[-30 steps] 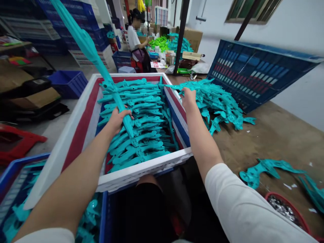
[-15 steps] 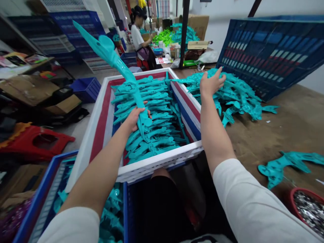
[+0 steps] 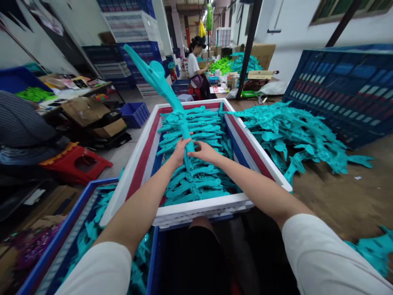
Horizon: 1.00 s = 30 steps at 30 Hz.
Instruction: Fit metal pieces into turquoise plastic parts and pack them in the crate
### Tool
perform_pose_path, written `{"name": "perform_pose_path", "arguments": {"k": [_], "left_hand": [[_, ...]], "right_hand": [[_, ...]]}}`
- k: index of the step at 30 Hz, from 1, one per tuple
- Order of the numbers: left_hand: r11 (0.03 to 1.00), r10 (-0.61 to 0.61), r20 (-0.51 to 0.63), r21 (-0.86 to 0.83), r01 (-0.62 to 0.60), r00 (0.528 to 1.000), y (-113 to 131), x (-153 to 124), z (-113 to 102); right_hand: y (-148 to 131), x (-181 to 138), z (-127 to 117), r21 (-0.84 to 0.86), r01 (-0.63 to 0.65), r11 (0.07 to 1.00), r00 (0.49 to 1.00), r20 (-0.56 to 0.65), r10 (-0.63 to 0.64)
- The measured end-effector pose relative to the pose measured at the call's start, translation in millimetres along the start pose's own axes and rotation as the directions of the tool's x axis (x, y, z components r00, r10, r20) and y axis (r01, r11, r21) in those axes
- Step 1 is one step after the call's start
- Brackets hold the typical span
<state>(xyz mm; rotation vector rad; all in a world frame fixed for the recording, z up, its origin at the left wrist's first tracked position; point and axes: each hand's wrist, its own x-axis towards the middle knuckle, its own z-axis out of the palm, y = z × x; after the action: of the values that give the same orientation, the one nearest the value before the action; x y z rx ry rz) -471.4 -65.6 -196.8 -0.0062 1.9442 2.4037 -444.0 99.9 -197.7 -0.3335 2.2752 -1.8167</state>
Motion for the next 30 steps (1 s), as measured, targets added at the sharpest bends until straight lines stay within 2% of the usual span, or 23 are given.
{"name": "perform_pose_path", "arguments": {"k": [3, 7, 10, 13, 16, 18, 22, 24, 26, 30], "left_hand": [[0.998, 0.007, -0.043, 0.060, -0.004, 0.999, -5.2, 2.0, 5.8], [0.992, -0.045, -0.049, 0.114, 0.051, 0.998, -8.6, 6.7, 8.7], [0.982, -0.026, -0.080, 0.185, 0.040, 0.996, -5.0, 10.1, -1.4], [0.971, -0.035, -0.089, 0.231, 0.055, 0.995, 4.1, 10.1, -18.1], [0.971, -0.090, -0.027, 0.218, 0.094, 0.996, 12.4, 6.0, -30.2], [0.974, -0.138, 0.066, 0.191, 0.124, 0.988, 14.3, 2.6, -33.4], [0.965, -0.242, 0.283, 0.168, 0.200, 0.928, 9.8, 0.1, -35.7], [0.958, -0.267, 0.319, 0.188, 0.215, 0.909, 6.3, 1.2, -37.6], [0.959, -0.258, 0.326, 0.199, 0.201, 0.910, 3.5, 3.1, -39.8], [0.967, -0.188, 0.329, 0.228, 0.116, 0.925, 1.1, 5.9, -42.2]], "right_hand": [[-3.6, -0.1, -2.7, -0.082, -0.010, 0.997, 1.000, -0.019, 0.009], [-11.8, -0.7, -1.9, -0.254, -0.068, 0.965, 0.993, -0.107, 0.042], [-17.4, -1.8, -7.2, -0.287, -0.047, 0.957, 0.978, -0.208, -0.014], [-20.8, -0.6, -27.0, -0.285, 0.009, 0.958, 0.941, -0.323, -0.105], [-18.2, 4.5, -53.8, -0.286, 0.032, 0.958, 0.871, -0.461, -0.167], [-11.9, 9.6, -68.4, -0.263, 0.047, 0.964, 0.815, -0.548, -0.190], [4.3, 20.1, -84.9, -0.115, 0.051, 0.992, 0.740, -0.663, -0.114], [9.2, 23.3, -90.0, -0.031, 0.062, 0.998, 0.701, -0.710, -0.066], [11.2, 25.1, -94.9, 0.033, 0.084, 0.996, 0.665, -0.746, -0.031], [11.8, 27.1, -102.8, 0.105, 0.156, 0.982, 0.647, -0.763, -0.021]]}}
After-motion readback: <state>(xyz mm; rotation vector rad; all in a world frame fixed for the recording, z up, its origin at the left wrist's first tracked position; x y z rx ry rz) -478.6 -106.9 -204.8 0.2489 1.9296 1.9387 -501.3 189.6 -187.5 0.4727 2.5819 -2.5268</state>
